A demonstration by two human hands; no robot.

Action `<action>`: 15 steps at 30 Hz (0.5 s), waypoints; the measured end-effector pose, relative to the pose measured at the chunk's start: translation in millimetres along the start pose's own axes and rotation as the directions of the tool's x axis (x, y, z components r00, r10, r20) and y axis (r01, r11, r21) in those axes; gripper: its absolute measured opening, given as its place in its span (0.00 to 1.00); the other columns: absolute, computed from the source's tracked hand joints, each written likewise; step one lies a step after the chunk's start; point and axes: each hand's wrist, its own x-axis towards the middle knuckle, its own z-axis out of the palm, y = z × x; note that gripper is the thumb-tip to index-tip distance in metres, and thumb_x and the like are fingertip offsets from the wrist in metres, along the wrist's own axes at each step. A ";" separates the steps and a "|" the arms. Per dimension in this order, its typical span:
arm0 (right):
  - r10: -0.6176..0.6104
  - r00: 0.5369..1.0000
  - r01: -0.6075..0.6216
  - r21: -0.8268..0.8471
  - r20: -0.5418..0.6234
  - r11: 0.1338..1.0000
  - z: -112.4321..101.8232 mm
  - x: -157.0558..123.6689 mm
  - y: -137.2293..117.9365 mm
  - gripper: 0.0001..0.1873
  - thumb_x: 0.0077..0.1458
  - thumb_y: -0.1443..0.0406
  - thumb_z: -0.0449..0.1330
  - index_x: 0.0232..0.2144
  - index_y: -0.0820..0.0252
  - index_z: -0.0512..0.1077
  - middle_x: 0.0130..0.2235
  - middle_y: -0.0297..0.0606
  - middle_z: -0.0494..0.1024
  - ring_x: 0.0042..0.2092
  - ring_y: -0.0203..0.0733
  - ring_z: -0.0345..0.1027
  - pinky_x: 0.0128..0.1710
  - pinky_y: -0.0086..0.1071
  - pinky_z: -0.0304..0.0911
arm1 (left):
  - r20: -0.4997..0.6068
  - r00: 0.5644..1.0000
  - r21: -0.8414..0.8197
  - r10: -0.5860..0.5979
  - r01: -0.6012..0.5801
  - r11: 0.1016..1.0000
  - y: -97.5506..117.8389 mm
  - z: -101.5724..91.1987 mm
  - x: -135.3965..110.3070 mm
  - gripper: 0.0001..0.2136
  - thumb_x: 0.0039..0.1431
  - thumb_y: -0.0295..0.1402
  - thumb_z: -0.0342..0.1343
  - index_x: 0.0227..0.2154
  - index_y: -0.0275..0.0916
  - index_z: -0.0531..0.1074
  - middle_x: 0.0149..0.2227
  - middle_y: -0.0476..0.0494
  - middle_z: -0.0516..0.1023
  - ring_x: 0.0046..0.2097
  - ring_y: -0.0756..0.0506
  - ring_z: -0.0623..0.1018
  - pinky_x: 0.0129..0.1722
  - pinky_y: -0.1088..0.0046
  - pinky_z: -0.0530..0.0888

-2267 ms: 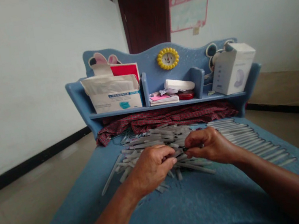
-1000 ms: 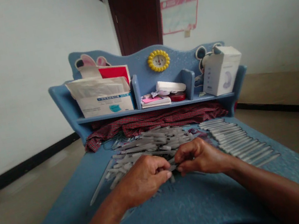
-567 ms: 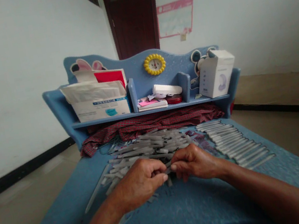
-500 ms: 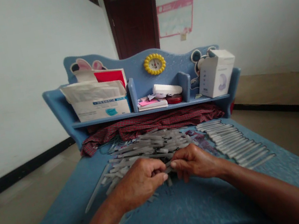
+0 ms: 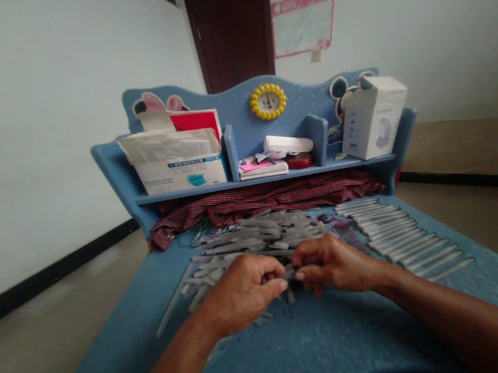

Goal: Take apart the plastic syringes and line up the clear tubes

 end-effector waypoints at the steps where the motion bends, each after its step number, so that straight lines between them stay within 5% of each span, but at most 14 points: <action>1: 0.007 1.000 -0.007 0.000 0.008 1.000 0.3 -0.2 0.3 0.20 0.52 0.50 0.57 0.27 0.63 0.67 0.21 0.32 0.70 0.19 0.31 0.65 0.17 0.22 0.59 | 0.001 1.000 0.002 0.006 -0.006 1.000 0.4 -0.2 -0.1 0.09 0.53 0.32 0.49 0.31 0.37 0.74 0.27 0.50 0.73 0.30 0.49 0.71 0.28 0.77 0.63; 12: 0.034 0.999 -0.033 -0.028 0.033 0.999 0.5 -0.3 0.1 0.24 0.55 0.48 0.52 0.23 0.64 0.66 0.19 0.33 0.69 0.17 0.30 0.64 0.15 0.22 0.57 | -0.007 0.999 0.009 0.031 -0.031 0.999 1.9 0.9 -0.7 0.08 0.53 0.31 0.50 0.30 0.36 0.74 0.27 0.50 0.74 0.31 0.49 0.72 0.29 0.77 0.63; 15: 0.008 1.000 -0.008 -0.038 0.002 0.999 -0.2 -0.7 -3.2 0.21 0.52 0.49 0.57 0.26 0.64 0.68 0.21 0.32 0.70 0.18 0.30 0.64 0.16 0.22 0.58 | -0.014 0.999 0.009 0.037 -0.037 0.999 2.9 1.5 -1.1 0.08 0.53 0.31 0.50 0.31 0.36 0.74 0.26 0.50 0.73 0.30 0.50 0.72 0.28 0.77 0.63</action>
